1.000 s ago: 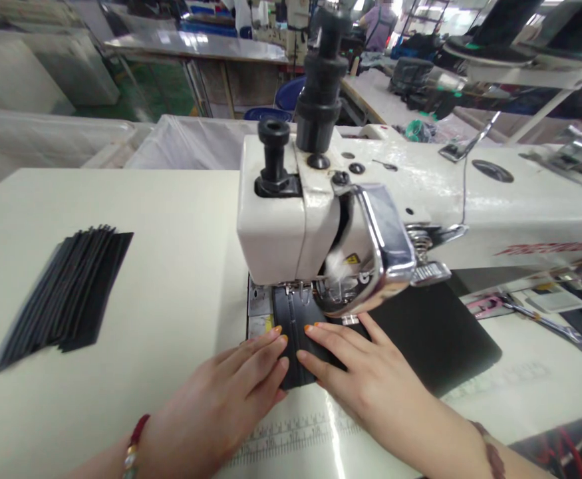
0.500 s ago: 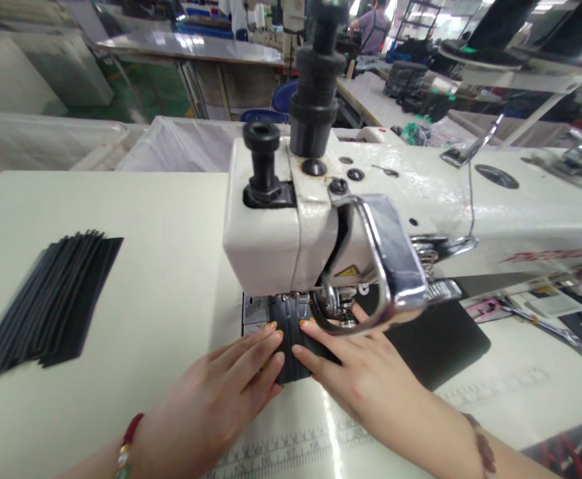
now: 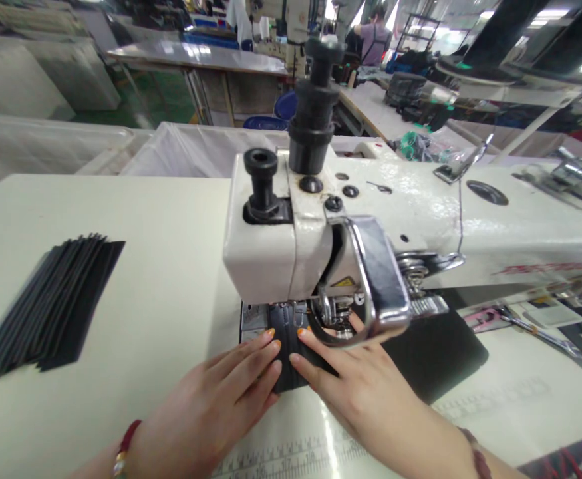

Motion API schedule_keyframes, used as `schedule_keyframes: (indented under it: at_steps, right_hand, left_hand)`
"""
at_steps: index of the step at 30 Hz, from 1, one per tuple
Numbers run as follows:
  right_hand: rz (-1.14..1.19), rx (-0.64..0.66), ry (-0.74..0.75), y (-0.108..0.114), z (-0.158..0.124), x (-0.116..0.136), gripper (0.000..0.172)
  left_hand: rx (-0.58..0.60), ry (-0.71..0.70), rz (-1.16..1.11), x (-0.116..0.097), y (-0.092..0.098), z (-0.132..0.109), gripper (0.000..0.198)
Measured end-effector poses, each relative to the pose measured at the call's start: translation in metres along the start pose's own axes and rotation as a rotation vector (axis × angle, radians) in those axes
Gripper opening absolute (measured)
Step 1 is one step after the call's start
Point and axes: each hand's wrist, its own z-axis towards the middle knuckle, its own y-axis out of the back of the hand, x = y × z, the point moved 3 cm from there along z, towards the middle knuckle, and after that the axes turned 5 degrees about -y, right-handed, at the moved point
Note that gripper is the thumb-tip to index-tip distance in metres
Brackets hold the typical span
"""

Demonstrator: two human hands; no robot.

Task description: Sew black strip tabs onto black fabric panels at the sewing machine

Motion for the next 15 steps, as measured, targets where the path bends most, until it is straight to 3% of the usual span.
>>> schedule_keyframes:
  at_steps: [7, 15]
  right_hand:
    - [-0.010, 0.087, 0.030, 0.0021, -0.0002, 0.0006, 0.037]
    - [0.021, 0.014, -0.021, 0.0056, 0.0037, 0.0027, 0.031]
  left_hand:
    - [-0.046, 0.024, 0.025, -0.0016, 0.0023, 0.0006, 0.026]
    - [0.017, 0.000, 0.023, 0.0015, -0.0025, -0.0024, 0.026]
